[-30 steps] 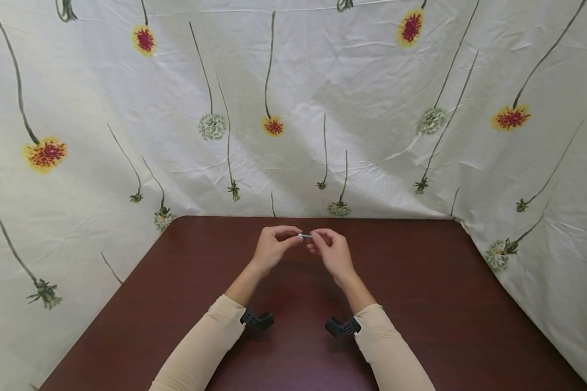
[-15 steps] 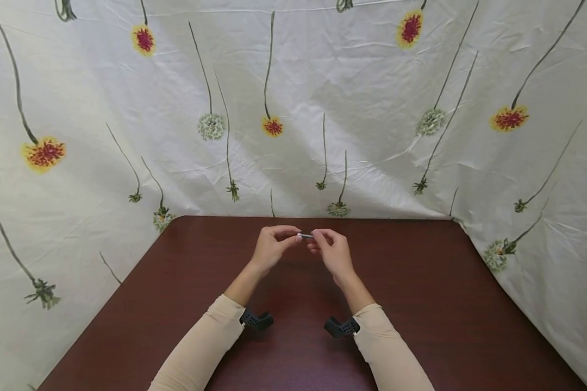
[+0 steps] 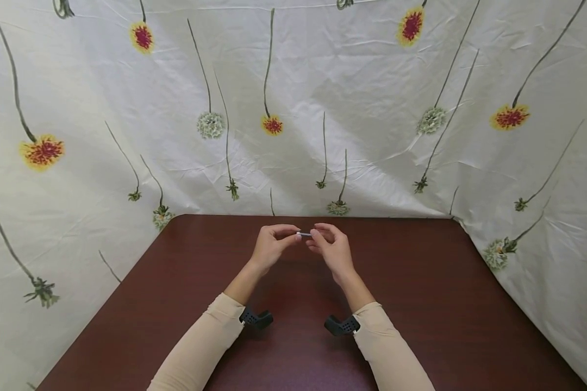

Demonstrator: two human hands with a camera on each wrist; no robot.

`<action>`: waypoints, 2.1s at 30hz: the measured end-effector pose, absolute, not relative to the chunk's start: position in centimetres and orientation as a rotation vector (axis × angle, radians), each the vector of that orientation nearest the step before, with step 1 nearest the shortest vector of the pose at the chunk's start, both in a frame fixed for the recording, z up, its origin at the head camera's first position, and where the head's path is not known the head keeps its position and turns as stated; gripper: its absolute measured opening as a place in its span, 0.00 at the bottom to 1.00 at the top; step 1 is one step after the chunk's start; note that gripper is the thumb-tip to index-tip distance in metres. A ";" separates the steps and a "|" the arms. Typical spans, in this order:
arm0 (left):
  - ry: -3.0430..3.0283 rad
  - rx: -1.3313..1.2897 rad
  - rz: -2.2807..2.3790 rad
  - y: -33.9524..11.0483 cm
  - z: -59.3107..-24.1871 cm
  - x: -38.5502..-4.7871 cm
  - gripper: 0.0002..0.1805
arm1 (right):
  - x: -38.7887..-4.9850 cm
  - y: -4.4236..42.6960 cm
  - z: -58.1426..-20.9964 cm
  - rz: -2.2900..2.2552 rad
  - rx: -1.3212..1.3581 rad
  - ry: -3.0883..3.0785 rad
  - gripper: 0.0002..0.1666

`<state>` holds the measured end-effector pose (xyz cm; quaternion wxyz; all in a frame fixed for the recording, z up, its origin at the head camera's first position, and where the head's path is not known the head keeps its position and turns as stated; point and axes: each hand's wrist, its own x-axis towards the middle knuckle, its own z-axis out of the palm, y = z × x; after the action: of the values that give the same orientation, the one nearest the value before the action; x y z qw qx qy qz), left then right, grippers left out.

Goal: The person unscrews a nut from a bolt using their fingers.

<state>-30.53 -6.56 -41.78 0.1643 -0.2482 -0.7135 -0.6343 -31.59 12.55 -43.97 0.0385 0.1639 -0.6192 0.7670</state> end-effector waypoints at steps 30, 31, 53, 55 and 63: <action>-1.995 -0.691 -1.963 -6.7 -42.4 -31.0 0.08 | -31.8 12.8 -44.1 2.177 0.582 -2.012 0.16; -1.989 -0.695 -1.968 -6.7 -42.4 -31.0 0.08 | -31.8 12.8 -44.1 2.167 0.592 -2.016 0.16; -1.998 -0.708 -1.936 -6.5 -42.5 -31.0 0.06 | -31.8 12.6 -44.4 2.300 0.569 -1.921 0.14; -1.995 -0.712 -1.937 -6.5 -42.5 -31.0 0.06 | -31.8 12.6 -44.4 2.300 0.576 -1.907 0.14; -2.005 -0.723 -1.937 -6.5 -42.5 -31.0 0.07 | -32.1 12.6 -44.4 2.211 0.570 -1.901 0.14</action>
<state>-30.97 -6.51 -42.47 0.1304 -0.2490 -0.6902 -0.6668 -32.07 12.58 -44.43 0.0852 0.1912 -0.6374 0.7415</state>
